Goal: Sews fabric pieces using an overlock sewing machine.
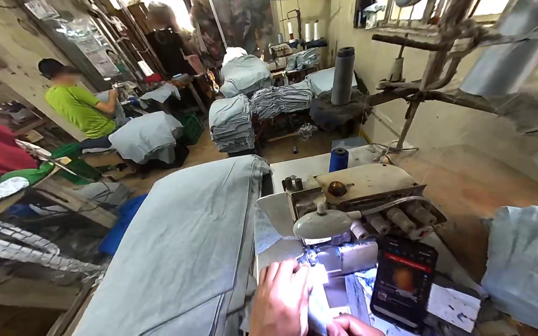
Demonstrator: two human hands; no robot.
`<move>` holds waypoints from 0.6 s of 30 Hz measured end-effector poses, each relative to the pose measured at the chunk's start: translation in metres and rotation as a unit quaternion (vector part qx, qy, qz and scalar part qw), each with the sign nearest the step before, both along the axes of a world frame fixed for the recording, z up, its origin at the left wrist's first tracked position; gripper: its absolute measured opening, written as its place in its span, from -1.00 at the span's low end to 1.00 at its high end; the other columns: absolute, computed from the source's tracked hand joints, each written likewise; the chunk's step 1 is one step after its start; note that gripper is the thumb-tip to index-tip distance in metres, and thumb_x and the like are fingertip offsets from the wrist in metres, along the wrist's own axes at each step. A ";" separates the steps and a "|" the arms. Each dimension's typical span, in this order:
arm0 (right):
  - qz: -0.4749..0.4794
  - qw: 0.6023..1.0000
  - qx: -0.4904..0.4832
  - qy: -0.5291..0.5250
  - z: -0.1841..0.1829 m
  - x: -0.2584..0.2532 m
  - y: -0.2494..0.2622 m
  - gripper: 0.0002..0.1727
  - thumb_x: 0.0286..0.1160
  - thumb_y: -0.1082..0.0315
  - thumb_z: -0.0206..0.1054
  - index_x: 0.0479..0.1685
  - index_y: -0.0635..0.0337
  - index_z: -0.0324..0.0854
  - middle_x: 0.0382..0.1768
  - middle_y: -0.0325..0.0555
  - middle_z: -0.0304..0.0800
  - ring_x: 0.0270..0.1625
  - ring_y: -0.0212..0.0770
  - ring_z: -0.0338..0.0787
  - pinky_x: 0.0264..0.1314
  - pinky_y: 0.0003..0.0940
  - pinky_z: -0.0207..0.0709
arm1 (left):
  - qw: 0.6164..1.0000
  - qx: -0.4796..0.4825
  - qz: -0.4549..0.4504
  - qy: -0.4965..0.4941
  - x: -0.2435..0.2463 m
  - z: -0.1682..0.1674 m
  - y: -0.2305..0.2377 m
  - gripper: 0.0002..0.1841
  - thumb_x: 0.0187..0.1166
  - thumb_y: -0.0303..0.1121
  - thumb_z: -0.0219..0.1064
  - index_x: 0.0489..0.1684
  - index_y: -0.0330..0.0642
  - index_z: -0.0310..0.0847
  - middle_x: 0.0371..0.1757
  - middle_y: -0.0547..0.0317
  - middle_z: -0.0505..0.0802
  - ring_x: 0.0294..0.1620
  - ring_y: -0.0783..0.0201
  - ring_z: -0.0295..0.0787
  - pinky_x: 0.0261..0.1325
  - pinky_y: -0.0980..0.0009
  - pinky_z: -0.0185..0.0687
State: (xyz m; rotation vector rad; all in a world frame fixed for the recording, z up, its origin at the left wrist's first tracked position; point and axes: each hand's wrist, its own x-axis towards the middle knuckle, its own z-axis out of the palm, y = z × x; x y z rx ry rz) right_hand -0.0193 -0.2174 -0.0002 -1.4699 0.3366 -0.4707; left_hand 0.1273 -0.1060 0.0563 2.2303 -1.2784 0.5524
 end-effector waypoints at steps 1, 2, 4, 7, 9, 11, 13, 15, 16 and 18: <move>-0.005 1.000 0.002 -0.001 0.002 0.001 -0.001 -0.81 0.61 0.41 0.35 -0.26 0.38 0.77 -0.38 -0.15 0.84 -0.39 -0.42 0.78 -0.25 -0.42 0.74 | 1.000 -0.014 0.002 -0.005 0.002 -0.003 -0.002 -0.69 0.68 -0.19 0.20 -0.01 -0.04 0.90 -0.03 0.12 0.89 0.01 0.15 0.80 0.09 0.17 0.69; -0.011 1.000 0.003 0.000 0.004 0.004 -0.002 -0.82 0.60 0.41 0.36 -0.28 0.36 0.78 -0.38 -0.16 0.84 -0.39 -0.43 0.78 -0.25 -0.43 0.73 | 1.000 -0.025 0.003 -0.007 0.004 -0.006 -0.005 -0.69 0.67 -0.20 0.20 -0.03 -0.05 0.91 -0.03 0.13 0.89 0.02 0.16 0.80 0.10 0.18 0.69; -0.017 1.000 -0.008 -0.004 0.008 0.007 -0.004 -0.83 0.58 0.41 0.37 -0.30 0.35 0.78 -0.40 -0.17 0.82 -0.38 -0.46 0.77 -0.25 -0.47 0.70 | 1.000 -0.031 0.002 -0.004 0.009 -0.006 -0.008 -0.70 0.67 -0.21 0.21 -0.06 -0.04 0.91 -0.03 0.17 0.89 0.02 0.19 0.80 0.13 0.22 0.69; -0.023 0.999 -0.029 -0.014 0.007 0.007 -0.004 -0.83 0.56 0.42 0.39 -0.31 0.37 0.78 -0.39 -0.14 0.82 -0.37 -0.45 0.77 -0.26 -0.49 0.70 | 1.000 -0.023 -0.003 -0.004 0.010 -0.004 -0.007 -0.71 0.65 -0.24 0.20 -0.08 -0.05 0.91 -0.03 0.16 0.89 0.01 0.19 0.79 0.11 0.23 0.68; -0.039 0.998 -0.039 0.000 0.010 0.012 -0.003 -0.83 0.56 0.42 0.39 -0.32 0.36 0.78 -0.43 -0.13 0.80 -0.44 -0.42 0.74 -0.34 -0.46 0.68 | 1.000 -0.011 -0.007 0.002 0.015 -0.001 -0.008 -0.70 0.67 -0.24 0.18 -0.08 -0.04 0.91 -0.01 0.15 0.88 0.05 0.17 0.79 0.13 0.21 0.69; -0.076 0.995 -0.065 0.027 0.016 0.028 -0.006 -0.80 0.52 0.36 0.42 -0.43 0.28 0.76 -0.55 -0.19 0.75 -0.56 -0.42 0.69 -0.47 -0.44 0.64 | 0.999 0.024 -0.005 0.021 0.028 0.004 -0.012 -0.67 0.67 -0.23 0.14 -0.12 -0.05 0.91 0.05 0.10 0.87 0.13 0.08 0.79 0.17 0.09 0.70; -0.125 0.987 -0.095 0.025 0.014 0.050 -0.009 -0.68 0.41 0.30 0.44 -0.71 0.11 0.59 -0.72 -0.34 0.56 -0.67 -0.51 0.51 -0.59 -0.51 0.41 | 0.997 0.065 0.011 0.040 0.048 0.013 -0.020 -0.69 0.64 -0.28 0.14 -0.21 -0.08 0.88 0.08 0.04 0.87 0.18 -0.02 0.79 0.21 -0.03 0.70; -0.141 0.986 -0.087 0.011 0.014 0.058 -0.010 -0.66 0.35 0.34 0.40 -0.79 0.07 0.50 -0.76 -0.39 0.52 -0.70 -0.56 0.47 -0.64 -0.57 0.34 | 0.994 0.087 0.029 0.056 0.067 0.021 -0.026 -0.73 0.63 -0.34 0.19 -0.13 -0.07 0.89 0.11 0.04 0.86 0.24 -0.04 0.76 0.28 -0.06 0.65; -0.132 0.989 -0.069 0.012 0.015 0.053 -0.010 -0.67 0.42 0.35 0.39 -0.75 0.11 0.55 -0.72 -0.36 0.59 -0.69 -0.55 0.52 -0.62 -0.57 0.41 | 0.994 0.086 0.039 0.062 0.074 0.023 -0.028 -0.75 0.63 -0.35 0.21 -0.07 -0.06 0.89 0.13 0.04 0.86 0.27 -0.03 0.74 0.31 -0.06 0.63; -0.121 0.992 -0.031 0.011 0.017 0.037 -0.009 -0.67 0.55 0.37 0.37 -0.66 0.19 0.60 -0.67 -0.30 0.69 -0.69 -0.54 0.57 -0.61 -0.57 0.50 | 0.994 0.077 0.052 0.060 0.088 0.023 -0.029 -0.77 0.61 -0.36 0.24 -0.08 -0.05 0.88 0.15 -0.01 0.85 0.27 -0.07 0.74 0.28 -0.10 0.62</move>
